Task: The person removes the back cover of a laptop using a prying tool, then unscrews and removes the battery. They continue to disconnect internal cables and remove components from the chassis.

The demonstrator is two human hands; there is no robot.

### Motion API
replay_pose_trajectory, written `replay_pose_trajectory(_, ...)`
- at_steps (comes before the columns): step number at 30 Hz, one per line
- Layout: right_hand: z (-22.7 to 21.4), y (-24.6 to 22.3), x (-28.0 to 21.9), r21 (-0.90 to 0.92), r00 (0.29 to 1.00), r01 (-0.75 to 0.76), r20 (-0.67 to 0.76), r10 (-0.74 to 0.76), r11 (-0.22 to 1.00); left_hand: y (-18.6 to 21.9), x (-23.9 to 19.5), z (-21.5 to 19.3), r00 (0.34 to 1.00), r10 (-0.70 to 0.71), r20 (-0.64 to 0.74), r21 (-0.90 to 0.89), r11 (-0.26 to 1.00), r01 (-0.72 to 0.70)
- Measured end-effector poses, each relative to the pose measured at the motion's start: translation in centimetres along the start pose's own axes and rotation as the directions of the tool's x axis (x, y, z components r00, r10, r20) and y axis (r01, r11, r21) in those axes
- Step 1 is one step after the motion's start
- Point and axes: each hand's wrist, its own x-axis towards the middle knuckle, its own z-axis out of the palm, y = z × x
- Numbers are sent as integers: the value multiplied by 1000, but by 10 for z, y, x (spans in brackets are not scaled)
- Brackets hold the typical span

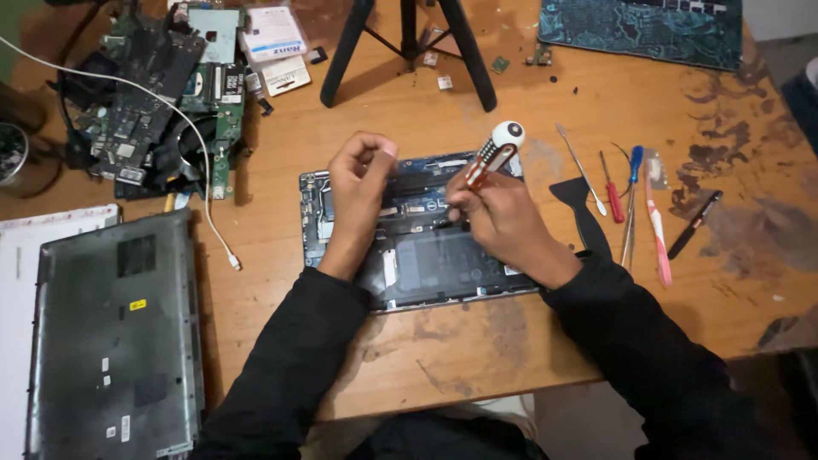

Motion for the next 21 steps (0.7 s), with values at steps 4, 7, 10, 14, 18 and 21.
replay_pose_trajectory(4,0,2,0,-30,1000,-17,-9,17,999,4,-7,4,975,40,218,128,989,-69)
replay_pose_trajectory(7,0,2,1,-45,1000,1,-5,-1,999,6,-14,2,951,-64,303,319,947,-38)
replay_pose_trajectory(10,0,2,4,-43,1000,-4,0,4,999,14,-17,4,931,-90,355,371,927,-52)
replay_pose_trajectory(14,-1,1,5,-103,1000,0,23,3,995,24,-21,5,900,-27,435,388,907,-160)
replay_pose_trajectory(18,2,1,8,-169,999,39,25,-35,985,26,-22,2,819,72,569,367,869,-331)
replay_pose_trajectory(21,5,3,10,-150,999,33,12,-31,988,24,-21,2,798,51,600,347,883,-316)
